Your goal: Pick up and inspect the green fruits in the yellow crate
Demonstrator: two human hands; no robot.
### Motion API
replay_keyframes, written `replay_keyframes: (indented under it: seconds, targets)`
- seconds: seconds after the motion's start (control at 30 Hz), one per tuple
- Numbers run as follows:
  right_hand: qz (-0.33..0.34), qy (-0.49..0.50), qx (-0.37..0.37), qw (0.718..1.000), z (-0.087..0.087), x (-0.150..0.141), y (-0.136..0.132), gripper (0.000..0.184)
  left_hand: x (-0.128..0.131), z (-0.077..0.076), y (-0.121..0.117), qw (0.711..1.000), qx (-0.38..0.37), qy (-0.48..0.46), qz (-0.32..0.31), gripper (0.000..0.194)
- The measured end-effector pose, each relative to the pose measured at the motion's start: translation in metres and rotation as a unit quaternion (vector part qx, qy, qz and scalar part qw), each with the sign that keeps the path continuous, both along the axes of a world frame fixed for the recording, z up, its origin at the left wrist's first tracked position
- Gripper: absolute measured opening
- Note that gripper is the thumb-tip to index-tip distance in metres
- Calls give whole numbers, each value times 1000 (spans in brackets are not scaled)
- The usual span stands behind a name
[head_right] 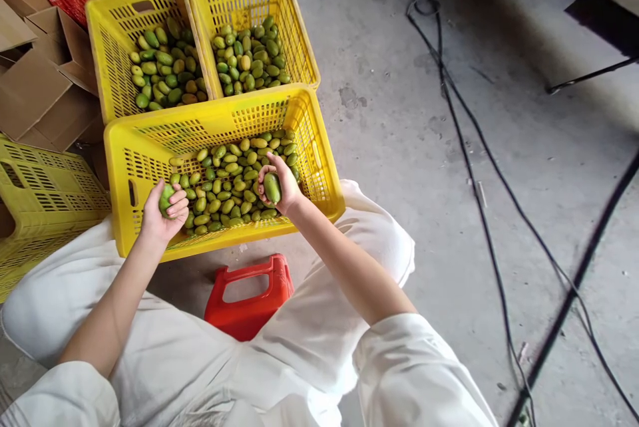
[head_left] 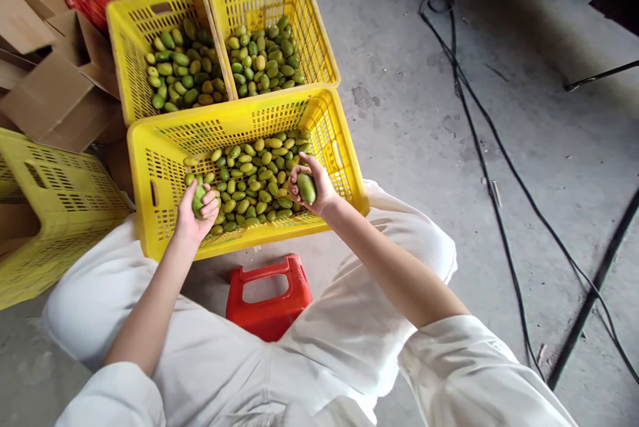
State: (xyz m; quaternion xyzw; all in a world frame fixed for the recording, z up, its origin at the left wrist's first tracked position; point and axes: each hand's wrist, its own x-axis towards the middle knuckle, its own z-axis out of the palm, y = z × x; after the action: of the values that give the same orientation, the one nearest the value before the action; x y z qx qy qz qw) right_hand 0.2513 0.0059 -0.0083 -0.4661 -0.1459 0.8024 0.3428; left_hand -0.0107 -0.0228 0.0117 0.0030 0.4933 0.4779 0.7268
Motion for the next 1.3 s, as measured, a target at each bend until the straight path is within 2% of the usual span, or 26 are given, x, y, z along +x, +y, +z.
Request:
replay_keyframes:
  seconds: [0.13,0.27,0.37,0.47,0.63,0.9,1.1,1.2,1.3]
  targets:
    - [31,-19,15,999,1,-3,-3,45,-4,-1,-1,999,-20,23,-17,54]
    - [-27,17,-13,999,1,-3,-1,44,-4,-2,-3,999,-17,24,-22,61]
    - [-64,70,-29,995,0,-2,1,30,-1,-3,-2,1000,-2,28,-5,42]
    - [-57,77,-18,995,1,-5,1,25,2,-7,-2,999,13,37,8,16]
    - [-49,35,18,998,0,-11,-4,34,3,-13,-6,997,57,36,-31,24]
    - [-28,22,36,999,-1,-8,-7,45,2,-7,-5,996,23,36,-79,18]
    - [-58,-19,52,997,-3,-8,-7,44,0,-8,-2,1000,-1,9,-12,12]
    - [-42,4,35,998,-5,-5,-4,42,-1,-10,-3,999,-2,8,35,13]
    - [-54,40,13,998,-4,-3,-2,34,0,-11,-3,999,5,16,39,14]
